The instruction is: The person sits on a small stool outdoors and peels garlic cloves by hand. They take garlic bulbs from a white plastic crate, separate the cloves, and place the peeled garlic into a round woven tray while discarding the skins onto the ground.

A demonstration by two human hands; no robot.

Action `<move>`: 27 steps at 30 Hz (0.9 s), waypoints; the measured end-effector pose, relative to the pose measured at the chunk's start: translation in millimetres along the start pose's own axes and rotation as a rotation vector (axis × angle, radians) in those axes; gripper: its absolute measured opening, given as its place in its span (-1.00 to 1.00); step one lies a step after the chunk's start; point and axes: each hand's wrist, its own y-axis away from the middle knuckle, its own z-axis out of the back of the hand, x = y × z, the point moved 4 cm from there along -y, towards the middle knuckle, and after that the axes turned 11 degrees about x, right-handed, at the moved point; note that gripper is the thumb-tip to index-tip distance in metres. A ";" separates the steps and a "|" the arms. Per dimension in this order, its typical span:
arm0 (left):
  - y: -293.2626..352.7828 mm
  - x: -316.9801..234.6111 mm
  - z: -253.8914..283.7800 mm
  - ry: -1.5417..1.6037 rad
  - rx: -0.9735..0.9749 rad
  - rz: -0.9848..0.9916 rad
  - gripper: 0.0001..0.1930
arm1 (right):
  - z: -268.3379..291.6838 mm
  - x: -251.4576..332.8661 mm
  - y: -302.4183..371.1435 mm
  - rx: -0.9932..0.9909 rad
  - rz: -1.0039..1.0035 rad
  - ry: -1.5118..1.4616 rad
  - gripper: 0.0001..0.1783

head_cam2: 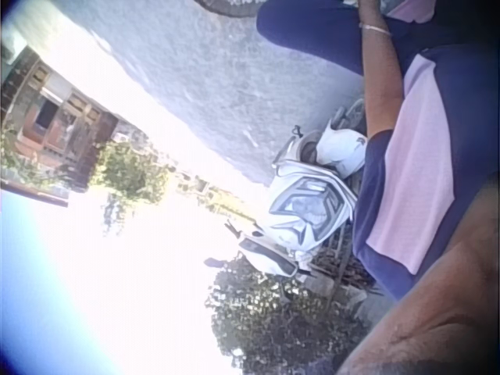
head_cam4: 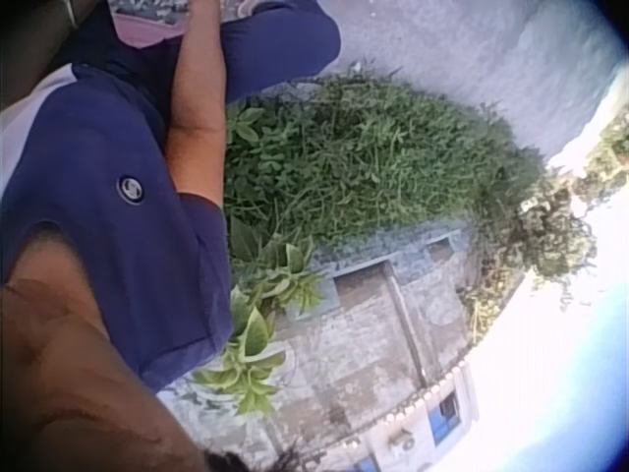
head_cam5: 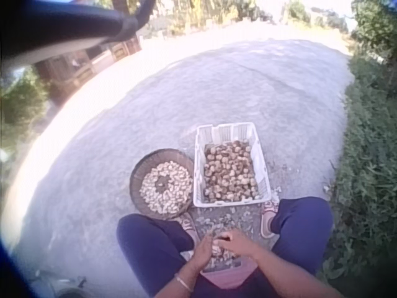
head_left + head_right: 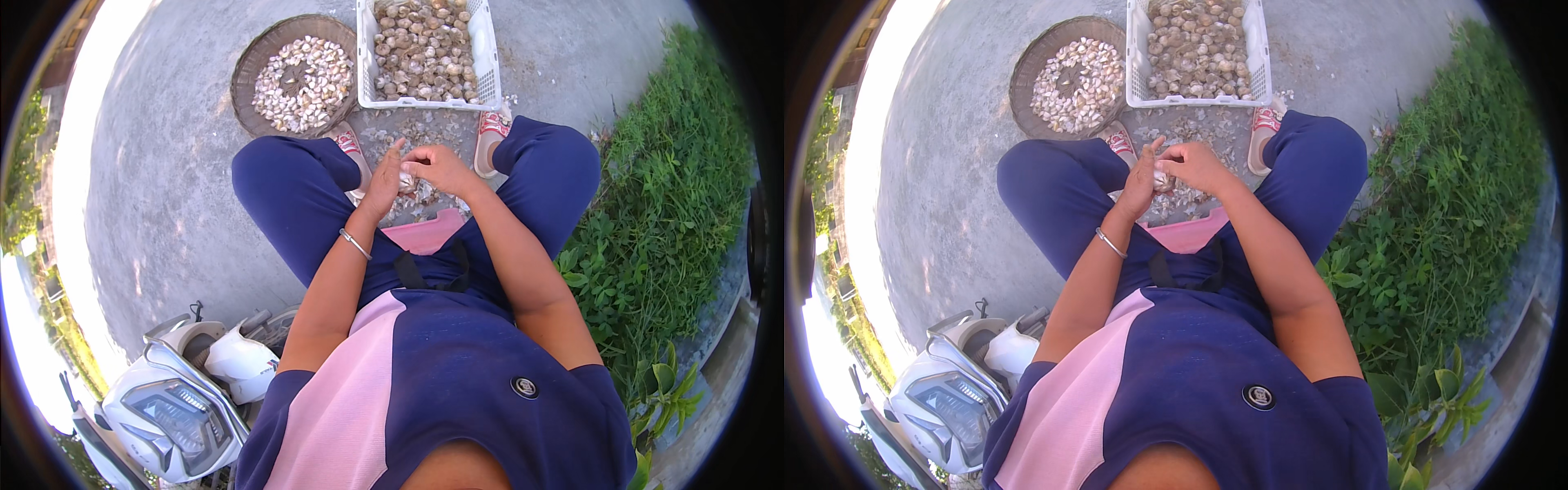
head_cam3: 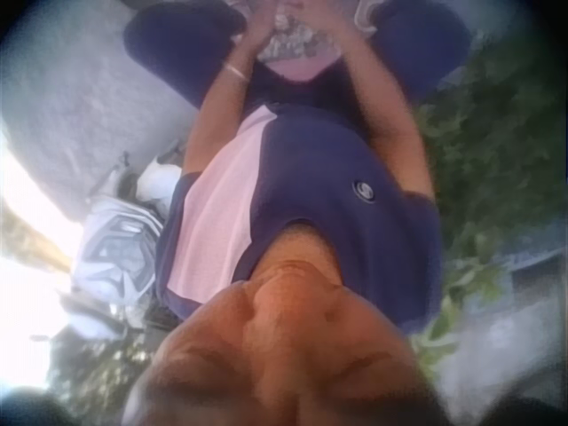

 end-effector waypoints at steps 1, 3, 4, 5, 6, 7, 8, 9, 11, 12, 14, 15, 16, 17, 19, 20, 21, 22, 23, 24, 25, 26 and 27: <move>-0.1 -0.7 -0.1 -0.044 -0.004 -0.017 -0.38 | 0.7 -2.3 0.4 0.005 -0.023 -0.066 -0.77; 0.5 -0.7 1.0 -0.133 -0.018 -0.051 -0.38 | 1.3 -3.3 0.4 0.020 -0.068 -0.200 -0.81; 1.0 -3.5 1.4 -0.272 -0.033 -0.137 -0.37 | 0.9 -5.9 -0.7 0.023 -0.078 -0.233 -0.82; 1.1 -7.7 -0.4 -0.410 -0.047 -0.225 -0.37 | 0.7 -7.8 -1.5 0.025 -0.089 -0.264 -0.83; 1.6 -11.6 -2.8 -0.547 -0.061 -0.313 -0.37 | 0.8 -9.5 -1.7 0.027 -0.100 -0.294 -0.83; 1.5 -10.1 -4.6 -0.523 -0.047 -0.303 -0.37 | 1.6 -10.9 -0.4 0.011 -0.111 -0.285 -0.83; 4.5 -13.8 -9.1 -0.501 -0.035 -0.291 -0.38 | 0.2 -7.4 1.8 -0.001 -0.122 -0.278 -0.82; 6.1 -15.5 -11.5 -0.478 -0.022 -0.279 -0.38 | -0.4 -5.8 3.0 -0.014 -0.132 -0.270 -0.80; 3.1 -6.2 -7.8 -0.299 0.007 -0.178 -0.38 | -0.4 -9.4 3.3 -0.041 -0.221 -0.299 -0.83; 1.6 -2.3 -6.3 -0.210 0.021 -0.127 -0.39 | -0.3 -10.9 3.5 -0.054 -0.264 -0.312 -0.84; 0.7 0.9 -1.5 0.083 0.008 -0.041 -0.37 | 10.1 -27.9 -2.3 -0.151 -0.246 0.125 -0.89; 0.3 1.2 -1.0 0.230 0.002 0.003 -0.37 | 14.0 -31.8 -3.3 -0.198 -0.235 0.345 -0.87; -0.6 -0.4 -1.8 0.219 -0.020 0.019 -0.35 | 15.9 -37.2 -2.6 -0.213 -0.188 0.361 -0.85; -0.5 -2.5 -2.2 0.208 -0.046 0.034 -0.33 | 15.0 -32.6 -1.4 -0.224 -0.139 0.376 -0.81; -0.4 -0.9 0.6 0.163 -0.070 0.085 -0.29 | 13.8 -24.0 -0.4 -0.218 -0.063 0.392 -0.74; 0.7 4.1 4.1 0.133 -0.075 0.120 -0.27 | 12.4 -0.1 2.3 -0.194 -0.036 0.393 -0.71; 0.7 6.0 3.5 0.101 -0.070 0.157 -0.25 | 11.0 13.0 5.3 -0.179 -0.014 0.395 -0.68; 0.5 6.5 2.4 0.089 -0.057 0.165 -0.23 | 6.4 11.2 5.0 -0.132 0.004 0.276 -0.67; 0.8 1.7 -0.7 0.076 -0.045 0.171 -0.22 | 2.2 9.5 4.2 -0.086 0.024 0.158 -0.66; 0.9 -0.8 -2.9 0.062 -0.033 0.177 -0.20 | -1.0 8.7 4.3 -0.040 0.043 0.040 -0.65; 0.1 2.0 -2.3 0.049 -0.033 0.193 -0.19 | -2.3 8.4 6.0 -0.021 0.031 0.059 -0.64; -0.1 3.9 -1.1 0.034 -0.035 0.210 -0.18 | -4.1 8.4 7.1 -0.001 0.021 0.075 -0.63; -0.1 5.5 -0.1 0.019 -0.037 0.226 -0.16 | -5.5 8.4 7.3 0.018 0.010 0.092 -0.61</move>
